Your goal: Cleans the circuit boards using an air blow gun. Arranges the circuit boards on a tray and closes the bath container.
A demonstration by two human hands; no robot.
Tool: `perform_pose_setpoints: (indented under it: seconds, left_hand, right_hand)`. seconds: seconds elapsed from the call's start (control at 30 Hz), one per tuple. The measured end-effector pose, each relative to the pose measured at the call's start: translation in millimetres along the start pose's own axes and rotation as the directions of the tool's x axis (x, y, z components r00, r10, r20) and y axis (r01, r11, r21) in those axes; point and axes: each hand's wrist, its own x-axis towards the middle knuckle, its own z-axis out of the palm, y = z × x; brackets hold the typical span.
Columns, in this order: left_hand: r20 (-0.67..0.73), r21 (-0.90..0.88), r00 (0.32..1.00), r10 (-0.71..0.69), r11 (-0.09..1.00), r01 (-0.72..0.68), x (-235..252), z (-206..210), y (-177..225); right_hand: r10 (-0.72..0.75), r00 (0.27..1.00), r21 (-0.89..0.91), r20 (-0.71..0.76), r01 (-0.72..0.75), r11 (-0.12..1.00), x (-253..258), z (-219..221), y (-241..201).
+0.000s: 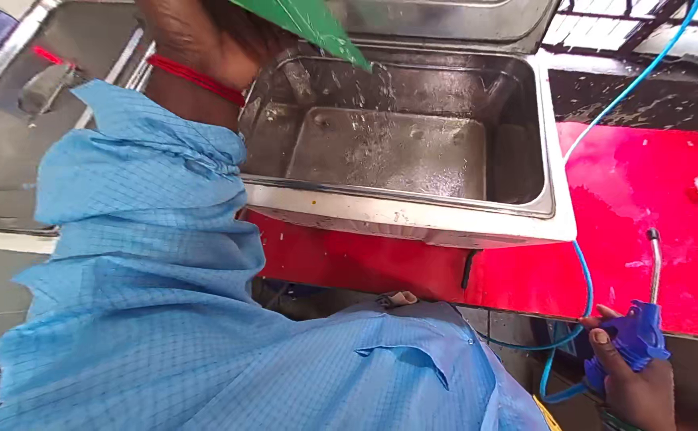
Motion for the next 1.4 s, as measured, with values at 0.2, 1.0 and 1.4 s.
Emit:
perform_pose_setpoints:
  seconds: [0.2, 1.0, 1.4]
  left_hand:
    - [-0.382, -0.007, 0.881, -0.278, 0.954, 0.298, -31.8, 27.3, -19.5]
    - [-0.631, 0.026, 0.774, -0.06, 0.995, 0.098, -106.7, 148.3, -59.0]
    - [-0.355, -0.448, 0.932, 0.067, 0.863, -0.233, -123.0, 292.1, -104.5]
  right_hand:
    - [-0.015, 1.0, 0.014, 0.006, 0.015, 1.0, -6.3, -3.8, 2.0]
    - [0.219, 0.948, -0.226, 0.23, -0.166, 0.96, 48.1, -118.3, 61.7]
    - [0.0, 0.965, -0.029, 0.261, 0.008, 1.0, 83.3, -206.2, 108.1]
